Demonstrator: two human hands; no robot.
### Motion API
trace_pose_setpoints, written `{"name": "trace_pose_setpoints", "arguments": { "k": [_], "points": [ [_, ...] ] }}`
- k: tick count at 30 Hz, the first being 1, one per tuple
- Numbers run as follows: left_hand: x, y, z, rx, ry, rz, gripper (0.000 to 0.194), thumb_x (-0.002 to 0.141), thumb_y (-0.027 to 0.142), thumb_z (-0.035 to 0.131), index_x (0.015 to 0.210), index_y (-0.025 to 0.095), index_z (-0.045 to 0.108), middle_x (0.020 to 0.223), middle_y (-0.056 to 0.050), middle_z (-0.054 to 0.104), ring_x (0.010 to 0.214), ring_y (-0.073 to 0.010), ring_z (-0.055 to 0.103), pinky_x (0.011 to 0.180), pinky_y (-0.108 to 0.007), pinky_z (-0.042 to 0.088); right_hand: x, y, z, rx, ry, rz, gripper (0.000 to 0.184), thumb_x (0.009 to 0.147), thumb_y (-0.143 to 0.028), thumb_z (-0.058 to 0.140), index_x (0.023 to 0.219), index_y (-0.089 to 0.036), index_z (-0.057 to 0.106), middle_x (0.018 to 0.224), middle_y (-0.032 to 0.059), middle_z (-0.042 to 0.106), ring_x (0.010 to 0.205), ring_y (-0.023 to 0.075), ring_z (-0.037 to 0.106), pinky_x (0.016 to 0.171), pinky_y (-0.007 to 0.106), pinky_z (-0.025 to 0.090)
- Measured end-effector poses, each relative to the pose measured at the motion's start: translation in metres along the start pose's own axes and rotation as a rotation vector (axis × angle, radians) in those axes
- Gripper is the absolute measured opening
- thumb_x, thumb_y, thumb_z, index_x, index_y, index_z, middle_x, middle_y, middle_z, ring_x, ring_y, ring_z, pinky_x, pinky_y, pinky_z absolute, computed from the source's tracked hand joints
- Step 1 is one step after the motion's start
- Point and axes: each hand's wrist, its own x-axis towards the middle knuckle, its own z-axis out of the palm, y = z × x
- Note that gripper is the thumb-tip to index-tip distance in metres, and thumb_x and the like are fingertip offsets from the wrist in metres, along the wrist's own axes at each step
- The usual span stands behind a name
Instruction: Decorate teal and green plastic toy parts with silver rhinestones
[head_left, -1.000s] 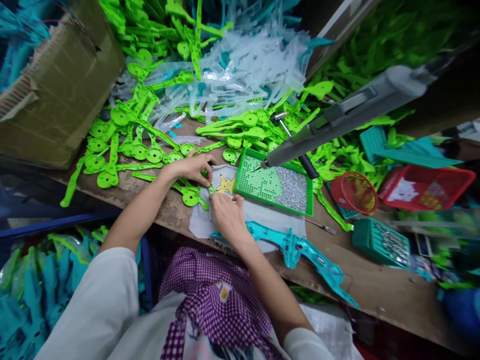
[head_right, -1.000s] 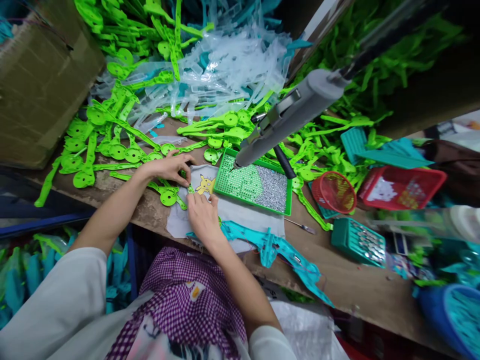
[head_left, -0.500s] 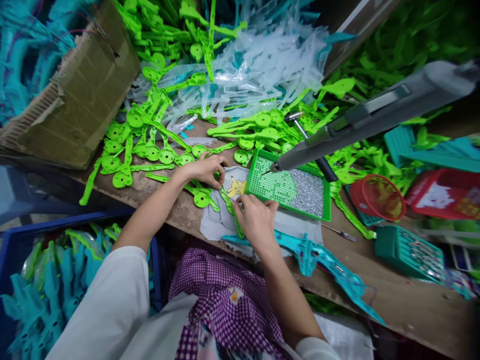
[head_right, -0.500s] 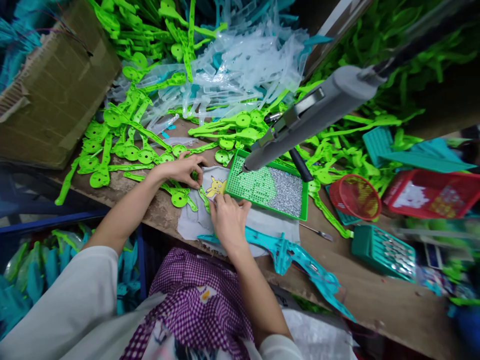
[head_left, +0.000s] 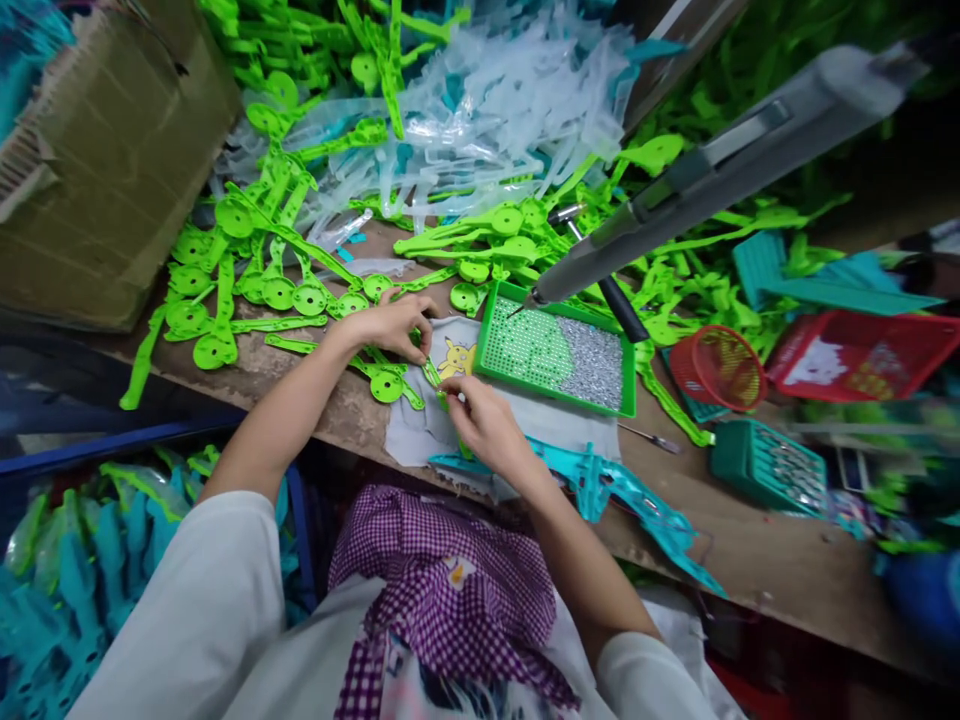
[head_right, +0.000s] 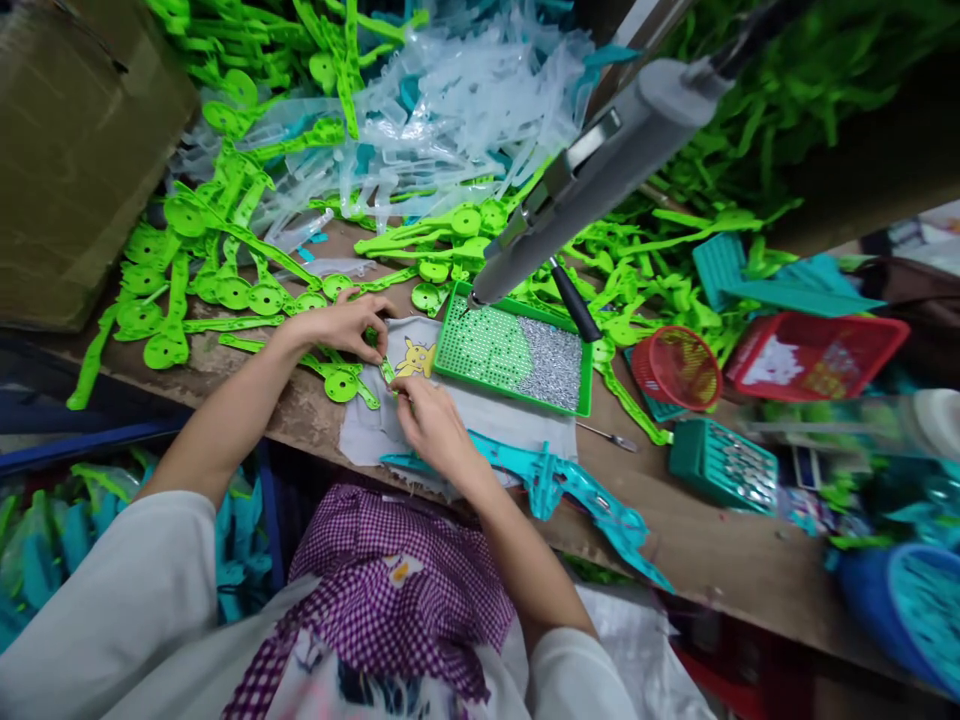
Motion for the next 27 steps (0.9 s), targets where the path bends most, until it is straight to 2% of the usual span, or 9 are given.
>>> {"name": "trace_pose_setpoints", "arguments": {
  "k": [4,8,14,20,23,27],
  "points": [
    [0.0,0.0,-0.001,0.006,-0.005,0.003,0.021,0.075,0.047,0.073,0.084,0.028,0.077,0.142,0.001,0.048,0.131,-0.0306,0.037,0.114,-0.052,0.01,0.001,0.002,-0.005,0.088,-0.066,0.032,0.022,0.086,-0.022,0.054,0.105,-0.018,0.064,0.084,0.0037,0.067,0.071,0.0151,0.056,0.067,0.027,0.039],
    [0.001,0.0,-0.001,0.024,-0.009,0.011,0.023,0.076,0.049,0.071,0.084,0.028,0.076,0.141,0.001,0.048,0.131,-0.0309,0.037,0.113,-0.052,0.013,0.004,0.006,-0.005,0.134,-0.052,0.093,0.023,0.092,-0.035,0.053,0.1,-0.018,0.067,0.08,0.0033,0.066,0.069,0.014,0.055,0.065,0.026,0.038],
    [0.001,0.0,-0.002,0.028,-0.017,-0.004,0.02,0.076,0.045,0.072,0.085,0.028,0.077,0.144,0.0,0.046,0.132,-0.0317,0.038,0.113,-0.053,0.011,0.007,0.008,-0.012,0.157,-0.117,0.068,0.017,0.091,-0.029,0.055,0.098,-0.018,0.066,0.086,0.0041,0.066,0.074,0.0141,0.057,0.069,0.027,0.04],
    [0.002,-0.003,0.0,0.041,-0.003,0.036,0.023,0.076,0.047,0.071,0.085,0.027,0.078,0.142,-0.001,0.049,0.13,-0.0303,0.039,0.112,-0.05,0.012,0.015,0.014,-0.016,0.249,-0.248,0.193,0.011,0.083,-0.021,0.056,0.093,-0.018,0.06,0.076,-0.001,0.061,0.063,0.0105,0.05,0.064,0.025,0.037],
    [0.002,-0.003,0.0,0.049,0.006,0.042,0.024,0.076,0.048,0.07,0.086,0.027,0.077,0.142,-0.002,0.05,0.13,-0.0301,0.039,0.112,-0.052,0.013,0.018,0.017,-0.016,0.248,-0.242,0.22,0.007,0.08,-0.021,0.059,0.087,-0.019,0.057,0.07,-0.0032,0.055,0.061,0.0101,0.048,0.062,0.025,0.036],
    [0.002,0.0,-0.001,0.055,-0.012,0.012,0.023,0.077,0.048,0.069,0.085,0.028,0.077,0.143,0.0,0.049,0.13,-0.0305,0.04,0.111,-0.053,0.013,0.015,0.016,-0.018,0.11,-0.201,0.193,0.007,0.083,-0.024,0.061,0.085,-0.02,0.056,0.065,-0.004,0.053,0.059,0.0107,0.046,0.059,0.026,0.031]
  ]
}}
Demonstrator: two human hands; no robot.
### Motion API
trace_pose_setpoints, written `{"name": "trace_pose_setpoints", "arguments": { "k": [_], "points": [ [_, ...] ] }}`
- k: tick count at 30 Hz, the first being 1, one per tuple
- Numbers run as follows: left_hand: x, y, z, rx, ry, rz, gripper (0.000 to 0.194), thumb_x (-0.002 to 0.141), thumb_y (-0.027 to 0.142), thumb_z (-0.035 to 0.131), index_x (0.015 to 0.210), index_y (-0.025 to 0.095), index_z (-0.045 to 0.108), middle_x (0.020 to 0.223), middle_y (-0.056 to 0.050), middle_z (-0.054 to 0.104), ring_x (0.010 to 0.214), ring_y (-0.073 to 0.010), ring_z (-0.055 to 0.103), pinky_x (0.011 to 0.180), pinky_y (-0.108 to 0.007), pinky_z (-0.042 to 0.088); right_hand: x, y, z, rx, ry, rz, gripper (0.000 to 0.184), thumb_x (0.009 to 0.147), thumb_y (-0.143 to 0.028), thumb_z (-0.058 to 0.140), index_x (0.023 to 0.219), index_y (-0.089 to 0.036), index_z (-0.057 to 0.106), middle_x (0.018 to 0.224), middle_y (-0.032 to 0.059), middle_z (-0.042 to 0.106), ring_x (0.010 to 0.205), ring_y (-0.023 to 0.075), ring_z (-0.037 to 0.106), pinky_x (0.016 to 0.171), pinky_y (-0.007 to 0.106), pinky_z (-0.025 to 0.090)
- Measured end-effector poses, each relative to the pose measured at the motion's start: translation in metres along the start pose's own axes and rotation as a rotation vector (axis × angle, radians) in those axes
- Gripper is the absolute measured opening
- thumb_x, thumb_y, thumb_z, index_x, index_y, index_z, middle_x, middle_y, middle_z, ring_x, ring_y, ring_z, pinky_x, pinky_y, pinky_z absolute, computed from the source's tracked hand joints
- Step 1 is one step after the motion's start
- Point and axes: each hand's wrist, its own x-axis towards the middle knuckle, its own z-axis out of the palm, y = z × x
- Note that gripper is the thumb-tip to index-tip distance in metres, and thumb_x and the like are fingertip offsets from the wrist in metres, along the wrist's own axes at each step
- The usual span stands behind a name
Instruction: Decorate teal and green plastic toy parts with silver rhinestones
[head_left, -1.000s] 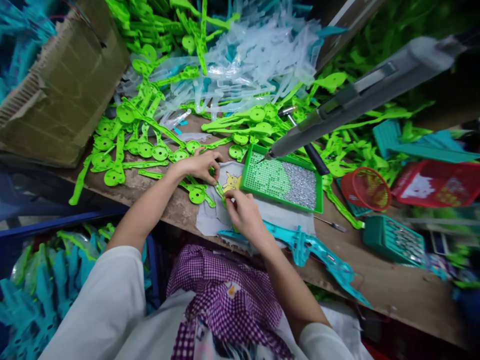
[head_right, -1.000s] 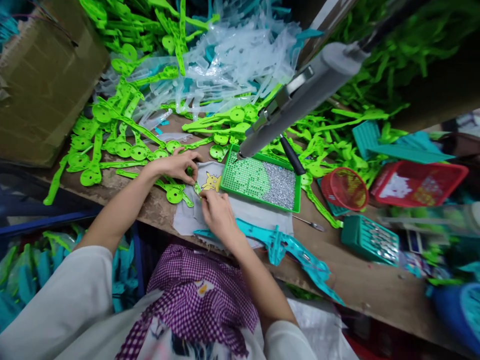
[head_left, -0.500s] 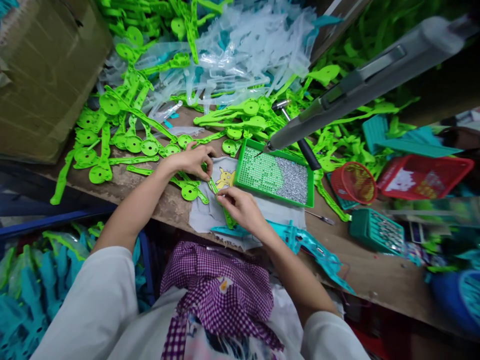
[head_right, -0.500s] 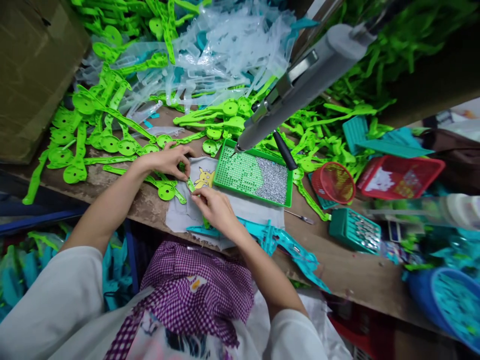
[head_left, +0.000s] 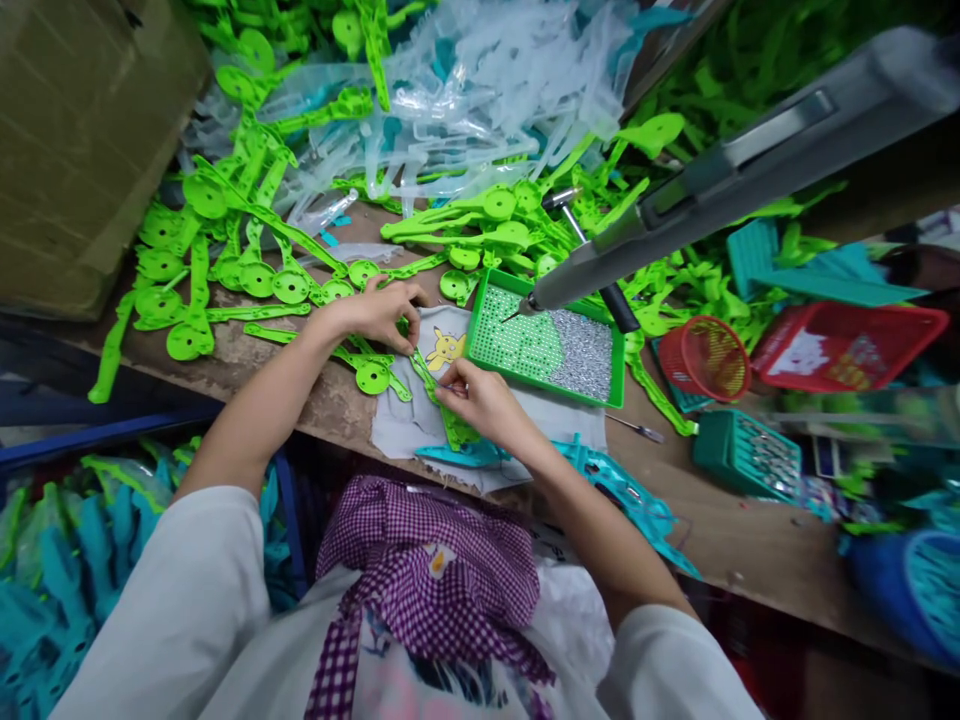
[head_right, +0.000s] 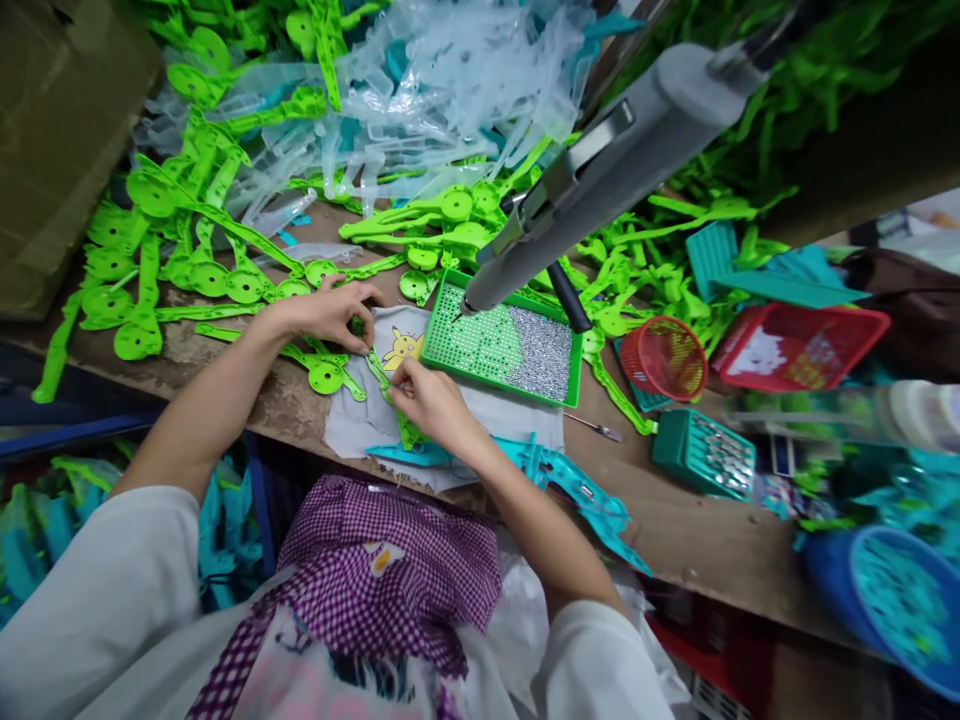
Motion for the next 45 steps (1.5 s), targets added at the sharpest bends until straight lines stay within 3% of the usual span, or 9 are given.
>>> {"name": "trace_pose_setpoints", "arguments": {
  "k": [6,16,26,35,39,45],
  "points": [
    [0.001,-0.002,0.001,0.003,0.008,0.009,0.025,0.076,0.048,0.07,0.086,0.027,0.077,0.144,-0.001,0.049,0.131,-0.0293,0.04,0.112,-0.05,0.011,-0.007,-0.003,-0.004,-0.033,-0.022,-0.101,0.014,0.092,-0.027,0.052,0.09,-0.019,0.063,0.08,0.0024,0.066,0.067,0.012,0.053,0.064,0.026,0.035],
    [0.003,-0.008,0.005,-0.015,0.024,0.037,0.029,0.076,0.054,0.068,0.085,0.029,0.077,0.141,0.002,0.053,0.133,-0.0278,0.037,0.113,-0.047,0.005,0.006,0.003,-0.005,-0.029,0.009,0.045,0.021,0.085,-0.038,0.062,0.083,-0.018,0.068,0.067,0.0011,0.062,0.063,0.0132,0.054,0.062,0.027,0.035],
    [0.003,-0.012,0.007,-0.012,0.006,0.032,0.029,0.078,0.056,0.067,0.089,0.031,0.077,0.144,0.003,0.046,0.134,-0.0295,0.034,0.113,-0.046,-0.001,0.013,0.0,-0.016,0.088,-0.105,0.07,0.02,0.081,-0.034,0.062,0.078,-0.015,0.069,0.059,-0.0022,0.053,0.056,0.009,0.041,0.058,0.027,0.031],
    [0.002,-0.01,0.005,-0.009,0.003,0.036,0.029,0.077,0.057,0.067,0.087,0.031,0.077,0.143,0.002,0.047,0.134,-0.0279,0.036,0.114,-0.042,0.006,0.017,-0.003,-0.011,0.015,-0.109,0.078,0.014,0.077,-0.029,0.063,0.074,-0.017,0.069,0.064,0.0013,0.063,0.062,0.0129,0.053,0.061,0.028,0.036],
    [0.003,-0.012,0.006,-0.016,0.011,0.035,0.028,0.077,0.055,0.067,0.088,0.032,0.077,0.144,0.004,0.046,0.134,-0.0292,0.035,0.114,-0.045,0.003,0.019,-0.004,-0.014,-0.002,-0.116,0.079,0.011,0.076,-0.026,0.062,0.071,-0.017,0.068,0.062,0.0009,0.062,0.06,0.0125,0.052,0.06,0.028,0.035],
    [0.004,-0.012,0.007,-0.021,0.006,0.037,0.027,0.076,0.053,0.068,0.087,0.03,0.076,0.142,0.003,0.047,0.133,-0.0294,0.033,0.114,-0.047,0.002,0.031,-0.01,-0.022,-0.115,-0.238,0.019,0.008,0.074,-0.017,0.062,0.065,-0.018,0.061,0.063,0.0,0.061,0.06,0.0117,0.051,0.06,0.027,0.032]
  ]
}}
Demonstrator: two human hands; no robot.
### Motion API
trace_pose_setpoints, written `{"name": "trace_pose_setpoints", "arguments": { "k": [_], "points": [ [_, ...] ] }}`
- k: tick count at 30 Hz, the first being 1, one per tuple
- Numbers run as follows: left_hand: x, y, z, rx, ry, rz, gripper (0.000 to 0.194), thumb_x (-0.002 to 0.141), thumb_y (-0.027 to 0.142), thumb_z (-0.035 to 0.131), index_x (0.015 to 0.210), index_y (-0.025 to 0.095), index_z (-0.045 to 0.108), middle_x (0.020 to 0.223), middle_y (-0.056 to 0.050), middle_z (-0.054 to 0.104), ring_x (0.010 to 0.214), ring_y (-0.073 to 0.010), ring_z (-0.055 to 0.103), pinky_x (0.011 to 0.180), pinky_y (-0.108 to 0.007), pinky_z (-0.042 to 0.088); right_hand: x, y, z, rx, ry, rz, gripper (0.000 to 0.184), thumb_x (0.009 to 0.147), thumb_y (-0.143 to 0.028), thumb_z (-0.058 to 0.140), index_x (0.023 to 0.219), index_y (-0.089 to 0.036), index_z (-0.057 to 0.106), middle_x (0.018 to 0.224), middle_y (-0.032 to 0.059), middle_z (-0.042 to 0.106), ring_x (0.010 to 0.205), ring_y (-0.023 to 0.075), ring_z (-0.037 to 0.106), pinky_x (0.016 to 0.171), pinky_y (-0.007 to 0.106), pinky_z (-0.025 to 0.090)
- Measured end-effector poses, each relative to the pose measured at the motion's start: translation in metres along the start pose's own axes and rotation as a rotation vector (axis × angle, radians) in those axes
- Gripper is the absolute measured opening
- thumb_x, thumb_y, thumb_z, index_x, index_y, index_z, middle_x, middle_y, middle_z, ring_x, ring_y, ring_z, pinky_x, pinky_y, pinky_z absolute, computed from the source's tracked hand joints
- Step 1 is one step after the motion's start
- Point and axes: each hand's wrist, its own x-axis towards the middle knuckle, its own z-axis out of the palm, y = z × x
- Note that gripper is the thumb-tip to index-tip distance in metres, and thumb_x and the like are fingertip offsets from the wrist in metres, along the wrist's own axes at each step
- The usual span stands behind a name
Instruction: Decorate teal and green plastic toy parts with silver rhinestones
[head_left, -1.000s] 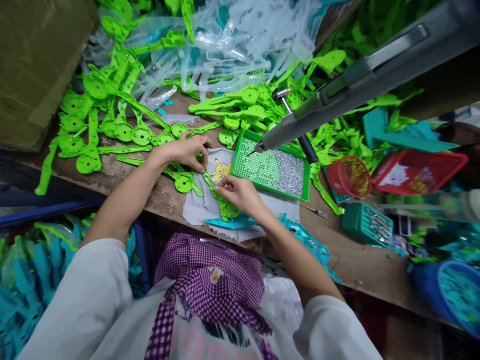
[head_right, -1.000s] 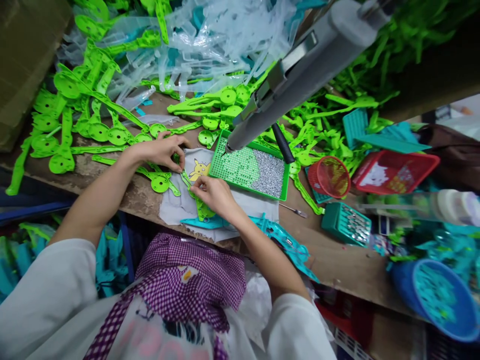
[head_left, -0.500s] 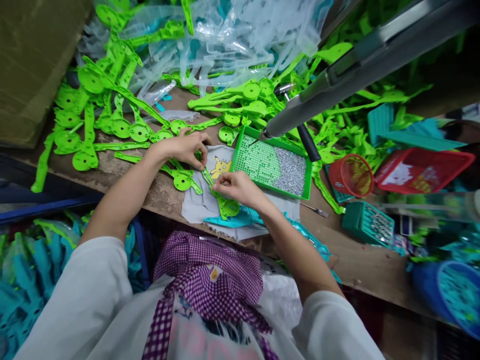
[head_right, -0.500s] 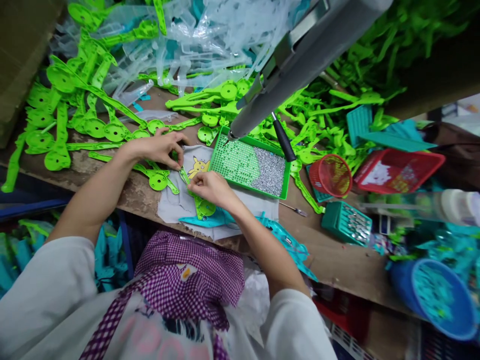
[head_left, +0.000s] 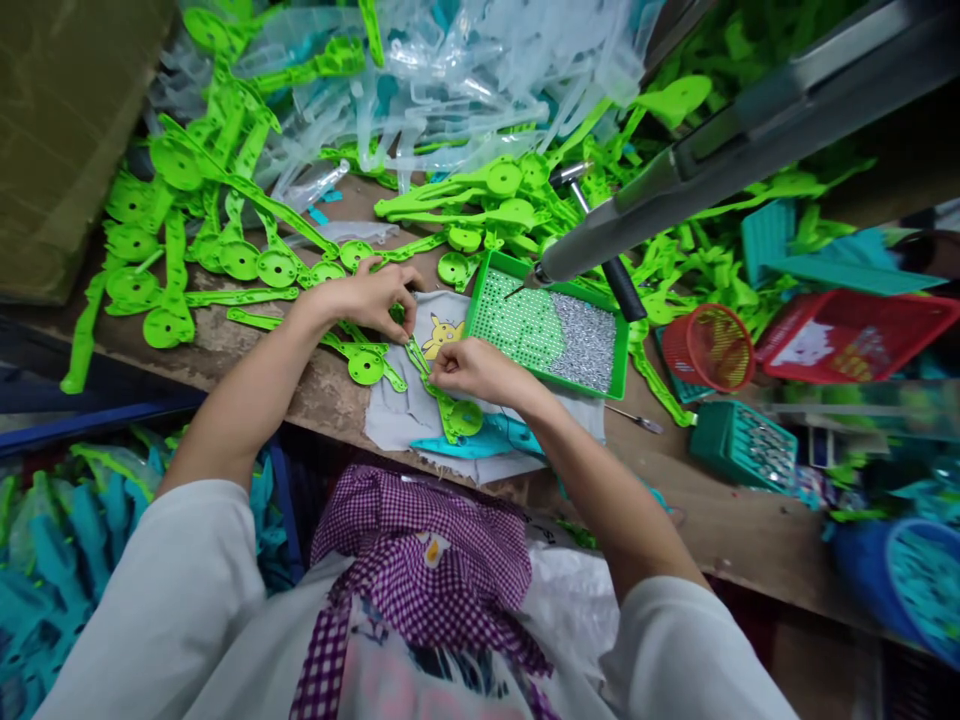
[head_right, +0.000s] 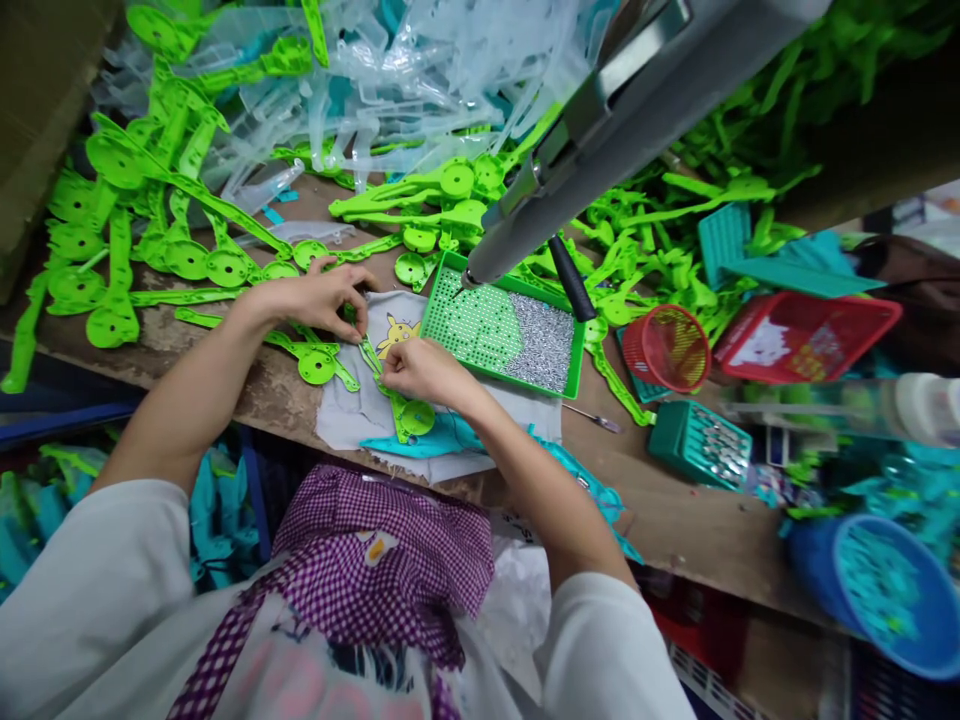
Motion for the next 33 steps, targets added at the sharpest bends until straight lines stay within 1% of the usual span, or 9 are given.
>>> {"name": "trace_pose_setpoints", "arguments": {
  "k": [4,8,12,15,18,22,26,29,33],
  "points": [
    [-0.001,0.003,-0.002,-0.001,-0.009,-0.003,0.026,0.078,0.053,0.068,0.086,0.03,0.076,0.14,0.002,0.047,0.132,-0.0287,0.034,0.115,-0.046,0.004,0.001,-0.005,-0.005,-0.063,-0.036,-0.018,0.008,0.074,-0.015,0.063,0.067,-0.018,0.06,0.062,-0.0008,0.059,0.06,0.0115,0.049,0.059,0.027,0.029],
    [-0.003,0.004,-0.003,-0.001,-0.006,0.005,0.028,0.079,0.055,0.066,0.087,0.03,0.077,0.142,0.001,0.046,0.133,-0.0301,0.033,0.115,-0.047,0.005,-0.001,-0.011,-0.008,0.015,-0.058,-0.059,0.008,0.079,-0.021,0.062,0.071,-0.018,0.063,0.058,-0.0021,0.056,0.059,0.0107,0.047,0.059,0.026,0.029],
    [-0.002,0.002,-0.002,-0.001,0.008,0.014,0.03,0.078,0.056,0.067,0.09,0.031,0.077,0.142,0.002,0.047,0.133,-0.0283,0.035,0.114,-0.044,0.008,-0.002,-0.011,-0.009,0.011,-0.059,-0.045,0.007,0.076,-0.02,0.064,0.069,-0.018,0.063,0.056,-0.0032,0.053,0.056,0.0094,0.044,0.058,0.026,0.028],
    [-0.001,0.001,-0.002,0.001,0.002,0.011,0.028,0.078,0.054,0.068,0.089,0.03,0.077,0.141,0.002,0.048,0.133,-0.028,0.036,0.115,-0.045,0.007,-0.002,-0.007,-0.006,0.029,-0.039,-0.031,0.006,0.074,-0.019,0.063,0.068,-0.018,0.063,0.058,-0.0026,0.055,0.058,0.0095,0.046,0.058,0.026,0.029],
    [-0.001,0.001,-0.002,-0.005,0.002,0.007,0.027,0.077,0.053,0.069,0.088,0.03,0.077,0.142,0.002,0.048,0.134,-0.0293,0.036,0.115,-0.046,0.005,-0.002,-0.003,-0.003,0.214,-0.031,-0.043,0.009,0.077,-0.025,0.062,0.072,-0.017,0.063,0.056,-0.0037,0.053,0.054,0.0087,0.046,0.056,0.025,0.032],
    [-0.002,0.001,-0.003,-0.011,-0.005,0.037,0.027,0.077,0.053,0.068,0.09,0.031,0.077,0.142,0.001,0.048,0.135,-0.0288,0.034,0.115,-0.045,0.005,-0.001,-0.004,-0.002,0.522,0.03,-0.036,0.021,0.077,-0.038,0.065,0.075,-0.017,0.06,0.054,-0.0054,0.05,0.048,0.0073,0.044,0.052,0.025,0.034],
    [-0.004,0.001,-0.005,-0.017,-0.024,0.033,0.027,0.078,0.053,0.068,0.092,0.032,0.076,0.142,0.002,0.047,0.136,-0.0277,0.034,0.116,-0.044,0.002,-0.006,-0.006,-0.005,0.661,0.061,-0.028,0.026,0.074,-0.042,0.067,0.074,-0.018,0.058,0.06,-0.0046,0.05,0.05,0.0061,0.044,0.05,0.024,0.033],
    [-0.004,0.0,-0.005,-0.015,-0.028,0.032,0.03,0.079,0.056,0.066,0.092,0.031,0.076,0.143,0.002,0.046,0.136,-0.0277,0.033,0.116,-0.045,0.0,-0.012,-0.003,-0.003,0.658,0.034,-0.003,0.024,0.075,-0.041,0.067,0.074,-0.018,0.058,0.06,-0.0044,0.05,0.05,0.0064,0.043,0.049,0.025,0.032],
    [-0.003,0.001,-0.005,-0.017,-0.032,0.023,0.038,0.08,0.062,0.062,0.093,0.029,0.076,0.144,0.001,0.046,0.136,-0.0278,0.033,0.116,-0.044,0.0,-0.015,0.001,0.008,0.53,-0.051,0.019,0.02,0.077,-0.037,0.063,0.073,-0.018,0.058,0.054,-0.0061,0.044,0.049,0.0066,0.038,0.05,0.026,0.03]
  ]
}}
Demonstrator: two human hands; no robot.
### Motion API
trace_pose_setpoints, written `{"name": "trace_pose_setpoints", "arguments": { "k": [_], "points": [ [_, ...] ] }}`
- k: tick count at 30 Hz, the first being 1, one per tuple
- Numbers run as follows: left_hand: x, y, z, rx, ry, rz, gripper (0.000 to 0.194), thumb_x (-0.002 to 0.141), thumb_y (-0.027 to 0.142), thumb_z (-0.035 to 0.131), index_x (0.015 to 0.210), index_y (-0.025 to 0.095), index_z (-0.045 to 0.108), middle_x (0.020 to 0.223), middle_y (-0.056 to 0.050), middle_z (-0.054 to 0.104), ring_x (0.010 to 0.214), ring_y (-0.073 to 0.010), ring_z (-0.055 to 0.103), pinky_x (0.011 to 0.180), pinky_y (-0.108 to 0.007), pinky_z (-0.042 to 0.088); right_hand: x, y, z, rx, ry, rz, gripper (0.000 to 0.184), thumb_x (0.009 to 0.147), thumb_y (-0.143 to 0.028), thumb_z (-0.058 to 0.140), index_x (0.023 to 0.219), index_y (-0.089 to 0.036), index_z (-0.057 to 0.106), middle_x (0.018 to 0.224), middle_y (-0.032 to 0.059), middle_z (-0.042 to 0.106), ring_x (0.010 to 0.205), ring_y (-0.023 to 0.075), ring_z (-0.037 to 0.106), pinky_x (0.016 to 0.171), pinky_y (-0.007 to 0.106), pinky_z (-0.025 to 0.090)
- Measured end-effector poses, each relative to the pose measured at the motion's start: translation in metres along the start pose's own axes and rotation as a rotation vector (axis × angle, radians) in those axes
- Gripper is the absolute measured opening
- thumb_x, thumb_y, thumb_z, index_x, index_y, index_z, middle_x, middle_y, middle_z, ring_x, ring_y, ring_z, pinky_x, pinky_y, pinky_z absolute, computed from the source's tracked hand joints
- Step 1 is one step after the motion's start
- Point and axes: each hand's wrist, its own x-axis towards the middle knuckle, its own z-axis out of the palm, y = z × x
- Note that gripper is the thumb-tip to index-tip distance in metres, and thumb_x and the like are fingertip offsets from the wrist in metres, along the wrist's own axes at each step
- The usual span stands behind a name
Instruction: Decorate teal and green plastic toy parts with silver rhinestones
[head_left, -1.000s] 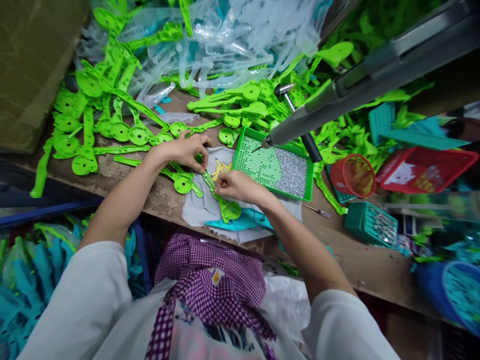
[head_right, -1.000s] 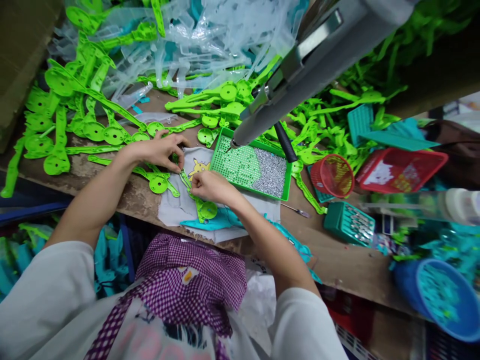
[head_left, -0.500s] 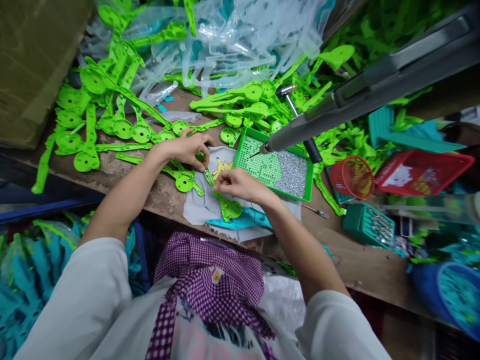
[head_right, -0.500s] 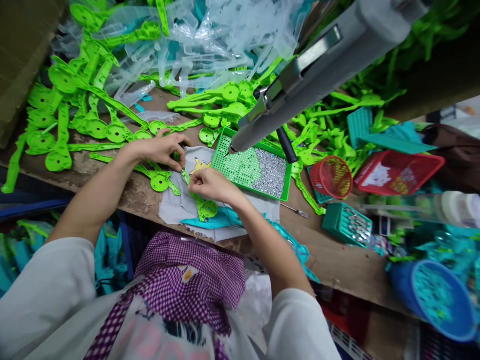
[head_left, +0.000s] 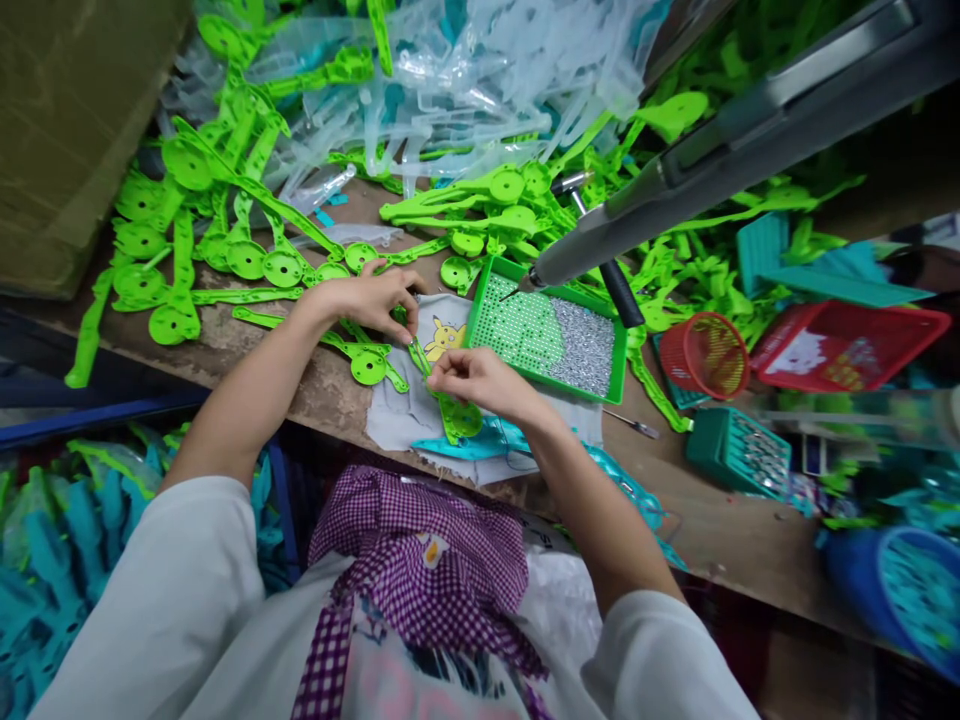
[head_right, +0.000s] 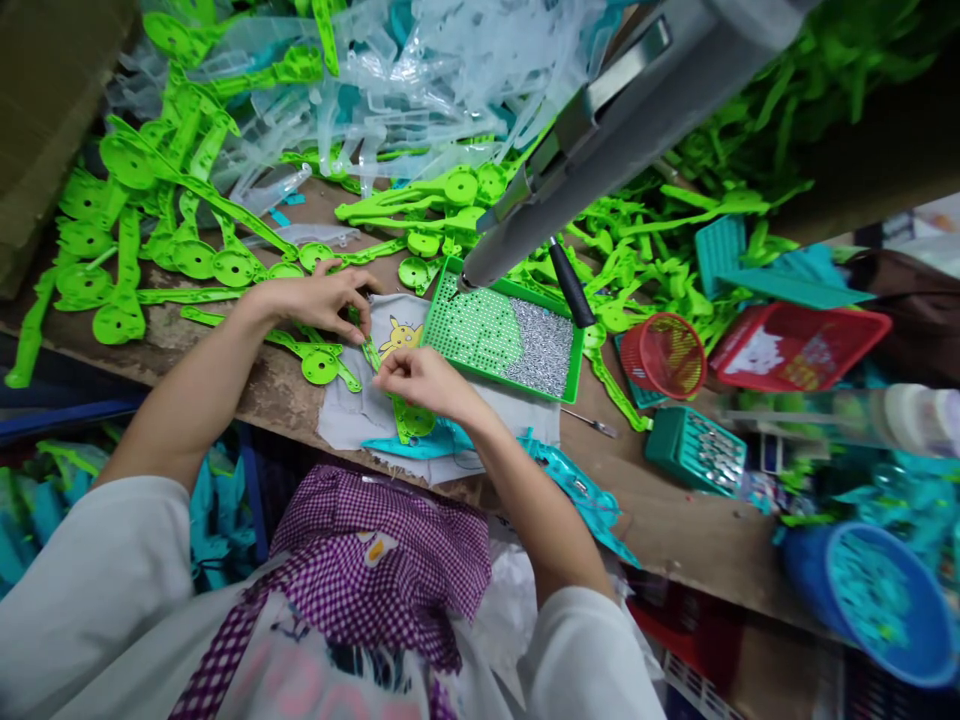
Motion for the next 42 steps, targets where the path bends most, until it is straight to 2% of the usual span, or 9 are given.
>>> {"name": "trace_pose_setpoints", "arguments": {
  "k": [8,12,16,21,25,30,32,38,42],
  "points": [
    [0.001,0.01,0.003,-0.006,0.066,-0.059,0.041,0.078,0.063,0.062,0.086,0.027,0.078,0.141,0.0,0.049,0.131,-0.0297,0.04,0.114,-0.047,0.004,0.0,0.005,0.006,-0.303,0.027,-0.025,0.012,0.077,-0.028,0.059,0.072,-0.017,0.062,0.062,-0.0021,0.053,0.06,0.009,0.044,0.062,0.027,0.032],
    [0.002,0.008,0.005,-0.02,0.08,-0.044,0.044,0.078,0.066,0.06,0.086,0.027,0.078,0.14,0.0,0.051,0.131,-0.0302,0.039,0.114,-0.047,0.002,0.0,0.01,0.006,-0.375,0.064,-0.014,0.01,0.078,-0.026,0.059,0.075,-0.017,0.061,0.067,-0.0008,0.058,0.062,0.0101,0.048,0.063,0.027,0.032],
    [0.002,0.005,0.005,-0.004,0.068,-0.044,0.043,0.078,0.064,0.061,0.086,0.026,0.078,0.14,-0.001,0.05,0.131,-0.0307,0.039,0.115,-0.049,0.001,0.0,0.011,0.004,-0.395,0.105,0.026,0.008,0.077,-0.024,0.06,0.072,-0.017,0.059,0.065,-0.0017,0.057,0.06,0.0099,0.047,0.063,0.026,0.032],
    [0.002,0.003,0.004,0.038,0.046,-0.034,0.039,0.078,0.063,0.062,0.09,0.029,0.077,0.141,0.0,0.049,0.134,-0.0306,0.037,0.115,-0.051,0.003,0.0,0.0,-0.003,-0.459,0.053,0.047,0.007,0.079,-0.022,0.06,0.074,-0.017,0.061,0.066,-0.001,0.059,0.063,0.0107,0.05,0.064,0.026,0.033],
    [0.002,0.004,0.004,0.045,0.055,-0.029,0.037,0.077,0.062,0.063,0.089,0.03,0.077,0.142,0.001,0.049,0.133,-0.0302,0.038,0.115,-0.049,0.007,0.003,-0.013,-0.007,-0.631,-0.01,0.054,0.007,0.081,-0.022,0.06,0.076,-0.018,0.063,0.067,-0.0004,0.061,0.064,0.0112,0.05,0.063,0.026,0.03],
    [0.003,0.005,0.005,0.035,0.057,-0.031,0.037,0.076,0.063,0.064,0.092,0.031,0.078,0.141,0.001,0.048,0.133,-0.0307,0.038,0.116,-0.048,0.006,0.006,-0.026,-0.006,-0.808,-0.02,0.071,0.007,0.08,-0.02,0.059,0.077,-0.019,0.065,0.072,0.0014,0.064,0.065,0.0118,0.049,0.061,0.027,0.026],
    [0.003,0.004,0.005,0.03,0.056,-0.026,0.038,0.077,0.063,0.063,0.094,0.032,0.078,0.142,0.001,0.047,0.134,-0.0306,0.037,0.116,-0.047,0.005,0.006,-0.029,-0.007,-0.808,-0.036,0.059,0.008,0.08,-0.02,0.059,0.077,-0.018,0.066,0.07,0.0013,0.063,0.063,0.0115,0.047,0.061,0.027,0.025],
    [0.003,-0.003,0.006,0.047,0.048,0.005,0.033,0.077,0.059,0.065,0.096,0.034,0.077,0.143,0.003,0.049,0.137,-0.0287,0.035,0.116,-0.047,0.001,0.005,-0.035,-0.009,-0.629,-0.094,0.01,0.011,0.083,-0.025,0.061,0.082,-0.017,0.068,0.067,-0.0012,0.057,0.062,0.0103,0.045,0.061,0.025,0.027],
    [0.003,-0.003,0.007,0.041,0.057,-0.017,0.032,0.076,0.057,0.068,0.093,0.031,0.077,0.142,0.002,0.05,0.135,-0.0284,0.038,0.117,-0.046,0.005,-0.001,-0.028,0.0,-0.658,-0.002,0.005,0.014,0.085,-0.024,0.058,0.094,-0.019,0.068,0.069,-0.0011,0.058,0.062,0.0104,0.045,0.062,0.026,0.027]
  ]
}}
